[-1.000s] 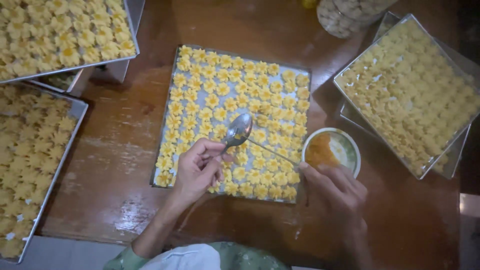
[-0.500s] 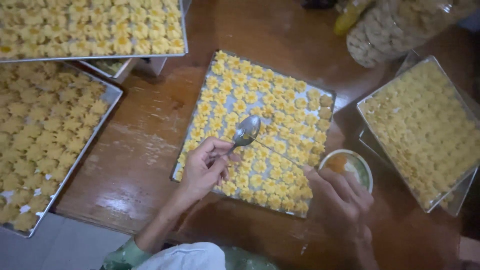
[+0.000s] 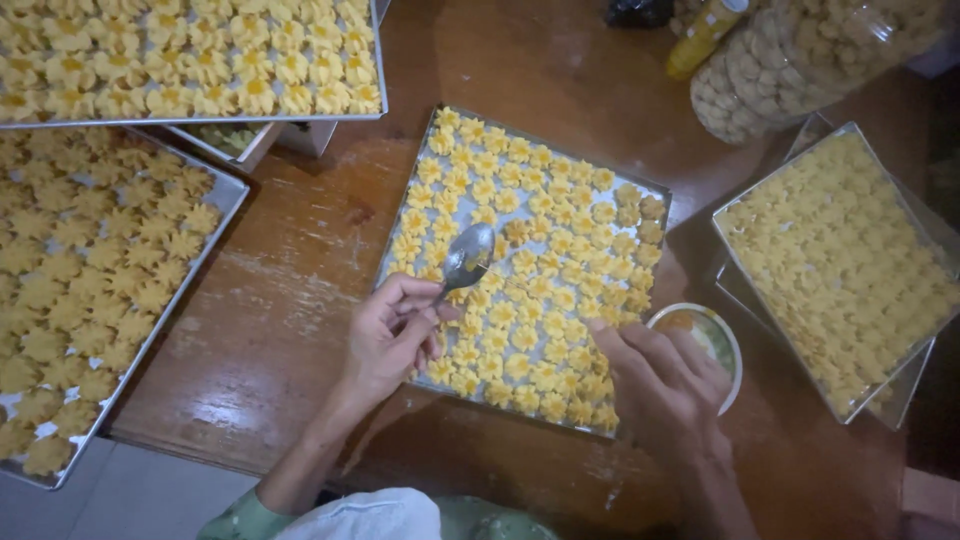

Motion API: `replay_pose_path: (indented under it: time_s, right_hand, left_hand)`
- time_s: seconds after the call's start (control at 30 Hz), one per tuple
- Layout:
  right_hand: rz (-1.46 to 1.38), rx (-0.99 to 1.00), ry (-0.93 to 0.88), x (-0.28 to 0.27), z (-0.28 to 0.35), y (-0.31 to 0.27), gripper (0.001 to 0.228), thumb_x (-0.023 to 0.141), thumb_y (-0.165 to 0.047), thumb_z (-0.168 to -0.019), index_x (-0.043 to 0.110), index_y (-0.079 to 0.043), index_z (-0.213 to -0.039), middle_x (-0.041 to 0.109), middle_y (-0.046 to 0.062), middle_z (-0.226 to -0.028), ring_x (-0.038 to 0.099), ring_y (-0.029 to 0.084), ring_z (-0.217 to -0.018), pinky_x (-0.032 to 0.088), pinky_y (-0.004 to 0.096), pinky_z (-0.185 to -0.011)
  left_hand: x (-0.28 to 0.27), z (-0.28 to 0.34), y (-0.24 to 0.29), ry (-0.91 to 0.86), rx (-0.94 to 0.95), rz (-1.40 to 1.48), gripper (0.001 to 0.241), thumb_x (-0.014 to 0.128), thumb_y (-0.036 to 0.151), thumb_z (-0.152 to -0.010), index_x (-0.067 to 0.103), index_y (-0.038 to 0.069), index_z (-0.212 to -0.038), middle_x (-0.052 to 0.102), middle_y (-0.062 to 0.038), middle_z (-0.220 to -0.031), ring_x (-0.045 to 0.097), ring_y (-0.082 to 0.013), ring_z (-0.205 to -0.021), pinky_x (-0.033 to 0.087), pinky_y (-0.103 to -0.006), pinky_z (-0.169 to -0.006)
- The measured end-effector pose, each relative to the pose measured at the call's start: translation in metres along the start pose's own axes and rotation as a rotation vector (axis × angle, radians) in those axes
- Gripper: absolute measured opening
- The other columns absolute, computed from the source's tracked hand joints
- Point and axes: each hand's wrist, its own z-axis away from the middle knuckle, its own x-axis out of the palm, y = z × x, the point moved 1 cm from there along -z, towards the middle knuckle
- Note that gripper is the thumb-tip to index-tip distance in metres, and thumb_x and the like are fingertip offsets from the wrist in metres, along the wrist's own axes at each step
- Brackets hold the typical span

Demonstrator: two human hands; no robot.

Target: Applying a small amount of topping to individual star-shaped pastries on a baking tray using a spoon and a small knife.

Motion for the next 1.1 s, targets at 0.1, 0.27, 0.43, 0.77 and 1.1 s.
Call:
replay_pose_path:
  time_s: [0.1, 0.27, 0.43, 0.77, 1.1]
  right_hand:
    - [0.014, 0.014, 0.047, 0.005, 0.003, 0.002, 0.026, 0.061, 0.007, -0.101, 0.079, -0.01, -0.11, 0.068, 0.01, -0.088, 0.059, 0.023, -0.066, 0.049, 0.035, -0.063]
    - [-0.011, 0.013, 0.021, 0.006, 0.003, 0.004, 0.025, 0.055, 0.0, -0.104, 0.077, -0.008, -0.111, 0.067, 0.011, -0.089, 0.057, 0.024, -0.066, 0.047, 0.036, -0.063]
    - [-0.011, -0.009, 0.028, 0.002, -0.006, -0.004, 0.026, 0.055, 0.005, -0.102, 0.077, -0.006, -0.109, 0.067, 0.01, -0.085, 0.058, 0.022, -0.064, 0.046, 0.033, -0.06]
    - [0.11, -0.003, 0.056, 0.013, 0.014, 0.009, 0.027, 0.069, 0.009, -0.099, 0.078, -0.012, -0.114, 0.068, 0.007, -0.09, 0.059, 0.021, -0.066, 0.039, 0.032, -0.054]
    - [0.169, -0.045, 0.107, 0.018, 0.015, 0.02, 0.02, 0.067, 0.0, -0.092, 0.081, -0.009, -0.104, 0.062, 0.009, -0.086, 0.051, 0.025, -0.062, 0.049, 0.035, -0.059]
  left_hand:
    - [0.0, 0.0, 0.001, 0.007, 0.018, 0.019, 0.013, 0.057, -0.004, -0.098, 0.063, -0.001, -0.109, 0.081, -0.019, -0.092, 0.062, -0.0118, -0.044, 0.046, -0.02, -0.036]
    - [-0.001, 0.0, -0.005, 0.023, -0.005, -0.006, 0.014, 0.057, -0.002, -0.097, 0.062, 0.001, -0.11, 0.081, -0.018, -0.094, 0.061, -0.0113, -0.045, 0.047, -0.0201, -0.035]
    - [0.001, 0.001, 0.006, -0.009, 0.068, -0.067, 0.015, 0.059, -0.004, -0.097, 0.065, -0.001, -0.11, 0.082, -0.017, -0.094, 0.064, -0.0109, -0.046, 0.051, -0.0202, -0.038]
    - [0.003, 0.004, -0.004, 0.031, 0.004, -0.009, 0.012, 0.057, -0.003, -0.096, 0.062, -0.001, -0.107, 0.081, -0.017, -0.093, 0.06, -0.0109, -0.045, 0.046, -0.0202, -0.035]
    - [-0.005, 0.01, -0.018, 0.018, -0.021, 0.065, 0.022, 0.057, -0.003, -0.093, 0.062, -0.009, -0.114, 0.078, -0.027, -0.092, 0.066, -0.0142, -0.047, 0.051, -0.018, -0.032]
